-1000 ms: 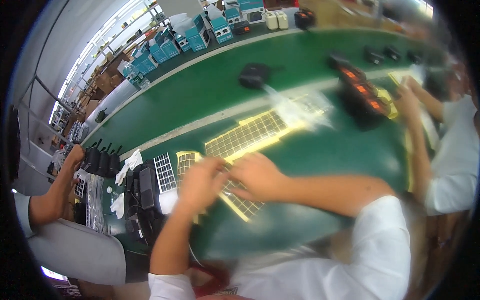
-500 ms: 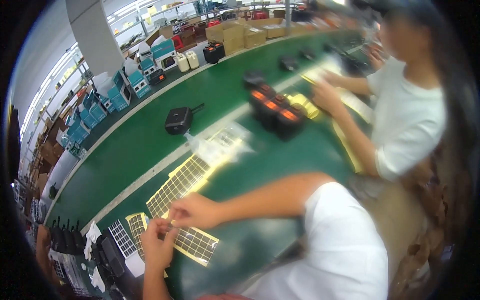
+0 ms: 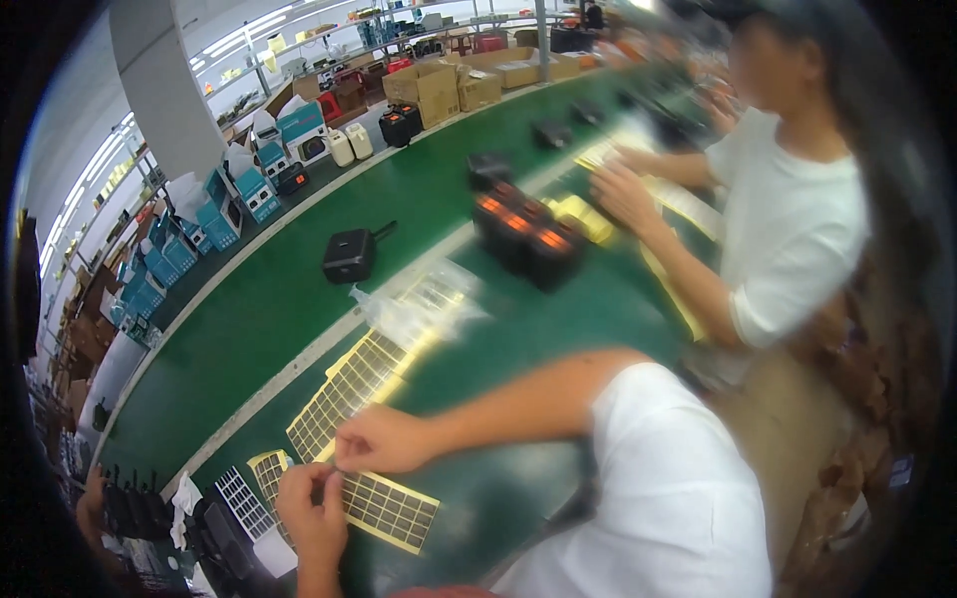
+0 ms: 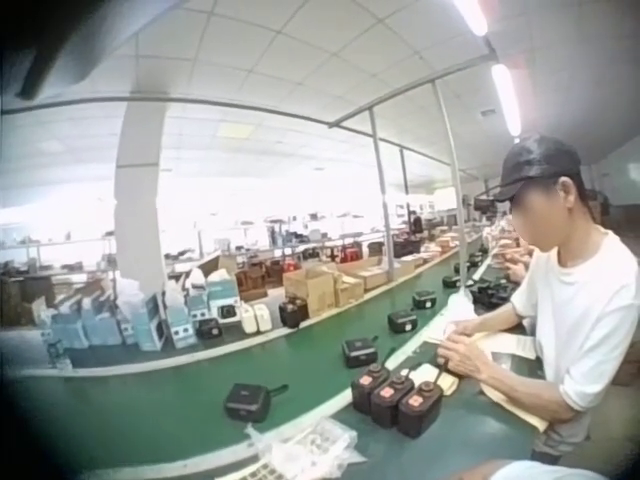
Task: The person applies small labels to plastic electronic enclosures by hand on an assembly line.
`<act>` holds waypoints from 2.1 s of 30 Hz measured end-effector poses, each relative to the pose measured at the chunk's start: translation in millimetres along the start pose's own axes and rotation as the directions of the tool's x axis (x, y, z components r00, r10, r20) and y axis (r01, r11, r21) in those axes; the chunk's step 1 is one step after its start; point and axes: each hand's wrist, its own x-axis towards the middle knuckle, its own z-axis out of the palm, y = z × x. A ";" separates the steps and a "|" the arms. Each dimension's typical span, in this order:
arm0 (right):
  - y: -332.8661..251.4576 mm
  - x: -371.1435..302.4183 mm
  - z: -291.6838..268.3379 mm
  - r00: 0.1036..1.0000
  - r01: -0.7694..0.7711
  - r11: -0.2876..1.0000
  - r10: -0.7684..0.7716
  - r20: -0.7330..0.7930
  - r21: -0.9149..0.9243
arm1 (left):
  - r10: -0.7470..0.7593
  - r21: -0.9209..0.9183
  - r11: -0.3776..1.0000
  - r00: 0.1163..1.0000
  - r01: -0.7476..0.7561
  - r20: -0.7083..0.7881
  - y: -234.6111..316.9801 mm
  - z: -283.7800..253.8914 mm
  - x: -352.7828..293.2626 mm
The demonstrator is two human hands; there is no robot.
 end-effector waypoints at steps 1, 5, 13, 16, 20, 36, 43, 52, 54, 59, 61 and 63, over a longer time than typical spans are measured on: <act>0.2 0.3 -0.3 1.000 -0.002 1.000 0.002 0.010 0.018 | 0.003 0.001 1.000 1.000 -0.003 0.001 -0.7 -0.6 0.5; 0.5 -0.7 -1.2 1.000 0.008 0.999 -0.009 0.025 0.038 | 0.002 0.059 0.998 1.000 -0.003 0.020 2.0 -0.6 -0.3; 0.0 4.0 3.6 1.000 0.008 0.999 -0.007 -0.022 0.034 | 0.182 0.313 0.930 0.981 -0.192 0.061 3.1 -7.4 0.8; 0.0 3.7 2.3 0.999 -0.026 0.997 0.029 0.035 -0.066 | 0.253 0.273 0.925 0.965 -0.264 0.075 4.3 -7.0 3.4; 0.2 0.0 0.0 0.995 0.006 0.992 -0.019 -0.098 -0.130 | 0.368 0.165 0.911 0.926 -0.378 0.089 7.2 -8.1 5.2; -10.8 -6.0 -4.5 0.982 0.123 0.927 -0.063 0.177 -0.354 | 0.310 0.125 0.949 0.930 -0.290 -0.197 1.5 -10.1 -0.3; -23.0 5.8 1.2 0.931 0.339 0.811 -0.217 0.293 -0.476 | 0.180 0.096 0.983 0.910 -0.155 -0.374 -9.8 -21.8 3.7; -16.2 5.7 -3.7 0.903 0.393 0.858 -0.292 0.314 -0.331 | 0.123 -0.312 0.928 0.958 -0.203 -0.259 -26.8 -1.5 -3.5; -19.3 3.6 -5.8 0.884 0.420 0.813 -0.265 0.385 -0.404 | 0.133 -0.287 0.936 0.958 -0.205 -0.253 -28.4 -1.6 -4.9; -14.5 -1.2 -2.3 0.939 0.239 0.928 -0.145 0.313 -0.286 | 0.192 -0.262 0.919 0.916 -0.294 -0.353 -31.9 -1.7 -4.0; -11.6 -2.0 -4.6 0.977 0.122 0.982 -0.093 0.191 -0.143 | 0.267 -0.230 0.907 0.904 -0.352 -0.333 -29.1 -3.3 -2.5; -14.4 -0.7 -6.1 0.984 0.066 0.988 -0.041 0.175 -0.143 | 0.298 -0.229 0.897 0.899 -0.379 -0.321 -20.4 -4.9 0.1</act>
